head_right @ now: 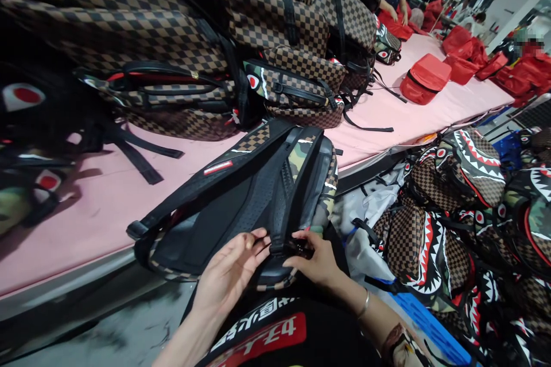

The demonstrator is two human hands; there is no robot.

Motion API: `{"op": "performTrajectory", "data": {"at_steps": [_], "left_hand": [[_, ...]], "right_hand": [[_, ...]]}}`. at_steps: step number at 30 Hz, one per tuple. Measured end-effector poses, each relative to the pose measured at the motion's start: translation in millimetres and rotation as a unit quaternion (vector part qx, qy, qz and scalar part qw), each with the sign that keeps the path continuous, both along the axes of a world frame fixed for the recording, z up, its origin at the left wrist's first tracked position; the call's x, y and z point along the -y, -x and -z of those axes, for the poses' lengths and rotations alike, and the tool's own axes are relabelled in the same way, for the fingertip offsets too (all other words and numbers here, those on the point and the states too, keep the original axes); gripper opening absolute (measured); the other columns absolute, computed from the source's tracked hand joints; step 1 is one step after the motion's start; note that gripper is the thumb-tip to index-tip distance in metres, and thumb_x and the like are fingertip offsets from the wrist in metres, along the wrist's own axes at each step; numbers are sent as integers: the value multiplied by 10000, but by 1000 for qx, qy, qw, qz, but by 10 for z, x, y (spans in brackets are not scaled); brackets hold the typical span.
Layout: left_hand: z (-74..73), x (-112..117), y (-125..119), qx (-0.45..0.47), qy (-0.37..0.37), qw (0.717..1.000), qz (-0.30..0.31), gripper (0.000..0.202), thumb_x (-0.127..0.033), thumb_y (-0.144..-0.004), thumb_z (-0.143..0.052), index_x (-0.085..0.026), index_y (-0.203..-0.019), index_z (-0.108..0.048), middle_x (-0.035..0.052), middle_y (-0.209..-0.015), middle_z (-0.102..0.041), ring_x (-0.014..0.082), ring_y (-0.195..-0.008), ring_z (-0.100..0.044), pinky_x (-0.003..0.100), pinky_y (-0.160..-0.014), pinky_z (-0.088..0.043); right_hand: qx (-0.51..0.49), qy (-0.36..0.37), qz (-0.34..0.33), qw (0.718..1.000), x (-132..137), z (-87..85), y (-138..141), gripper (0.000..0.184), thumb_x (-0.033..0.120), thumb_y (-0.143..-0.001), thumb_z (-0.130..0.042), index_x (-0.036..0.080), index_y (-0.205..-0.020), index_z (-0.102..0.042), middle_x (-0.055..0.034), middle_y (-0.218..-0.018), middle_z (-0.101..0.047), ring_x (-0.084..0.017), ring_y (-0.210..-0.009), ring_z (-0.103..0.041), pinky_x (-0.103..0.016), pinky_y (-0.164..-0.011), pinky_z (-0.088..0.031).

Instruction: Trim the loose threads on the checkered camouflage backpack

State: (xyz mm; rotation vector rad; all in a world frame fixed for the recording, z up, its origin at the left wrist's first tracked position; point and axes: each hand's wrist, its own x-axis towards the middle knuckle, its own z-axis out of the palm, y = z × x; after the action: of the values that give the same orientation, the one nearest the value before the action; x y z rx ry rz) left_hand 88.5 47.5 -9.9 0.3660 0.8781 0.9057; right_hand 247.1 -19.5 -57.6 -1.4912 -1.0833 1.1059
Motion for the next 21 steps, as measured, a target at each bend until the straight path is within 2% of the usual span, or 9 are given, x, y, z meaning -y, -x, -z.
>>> {"op": "performTrajectory", "data": {"at_steps": [2,4,6,8,10,12,16,19,21], "left_hand": [[20,-38,45,-26,-39,999,25,475,-559,-657,-688,-143,-474,-550,80,-846,-652,191,-828,-594,309,-773,-523],[37,-102,77,-109,-108,988,33,520,-629,-678,-616,-146,-492,-564,97,-864,-649,201,-845,-585,308,-778,-508],[27,-191,86,-224,-182,956,57,482,-636,-668,-613,-156,-635,-618,69,-811,-642,187,-763,-586,290,-701,-502],[-11,-295,63,-329,-232,906,131,461,-633,-689,-580,-175,-721,-618,21,-676,-618,177,-641,-578,278,-603,-472],[-57,-399,13,-392,-252,860,207,426,-612,-712,-557,-192,-653,-589,-14,-525,-571,173,-532,-551,268,-548,-419],[-77,-488,-55,-418,-257,840,231,382,-549,-666,-642,-200,-542,-547,-31,-434,-529,162,-468,-510,257,-523,-359],[-7,-565,-176,-382,-234,871,204,341,-391,-542,-762,-201,-453,-493,-53,-381,-476,129,-410,-429,247,-485,-294],[77,-524,-214,-305,-187,921,153,363,-416,-560,-734,-197,-482,-454,-63,-424,-466,114,-434,-446,230,-495,-358],[110,-477,-214,-238,-146,954,108,382,-441,-561,-724,-192,-528,-436,-65,-490,-481,100,-475,-473,219,-525,-417]], "right_hand": [[69,-7,25,997,-4,12,70,355,364,-624,-743,213,-920,-618,1,-797,-651,-150,-713,-595,-260,-687,-457],[144,-21,27,989,-20,9,97,282,381,-663,-705,208,-867,-616,16,-693,-641,-134,-614,-580,-236,-605,-437],[217,-51,24,975,-36,28,100,221,377,-720,-640,200,-847,-604,19,-637,-630,-123,-555,-571,-219,-549,-410],[298,-87,17,950,-50,76,93,163,327,-750,-584,191,-840,-590,10,-634,-637,-126,-545,-584,-213,-527,-392],[377,-114,8,919,-62,135,85,135,271,-743,-562,187,-847,-581,2,-637,-643,-136,-553,-601,-214,-520,-379],[426,-124,1,896,-69,185,81,135,244,-730,-564,187,-851,-578,-1,-614,-636,-150,-556,-608,-219,-515,-364],[435,-124,-1,892,-71,225,93,105,238,-728,-574,188,-820,-574,-12,-589,-626,-158,-554,-602,-224,-510,-352],[425,-121,5,897,-66,187,109,87,228,-751,-564,193,-830,-565,-16,-633,-644,-149,-591,-613,-217,-545,-387],[393,-124,2,911,-60,117,102,111,249,-771,-567,199,-870,-552,-12,-700,-658,-135,-626,-618,-208,-582,-422]]}}
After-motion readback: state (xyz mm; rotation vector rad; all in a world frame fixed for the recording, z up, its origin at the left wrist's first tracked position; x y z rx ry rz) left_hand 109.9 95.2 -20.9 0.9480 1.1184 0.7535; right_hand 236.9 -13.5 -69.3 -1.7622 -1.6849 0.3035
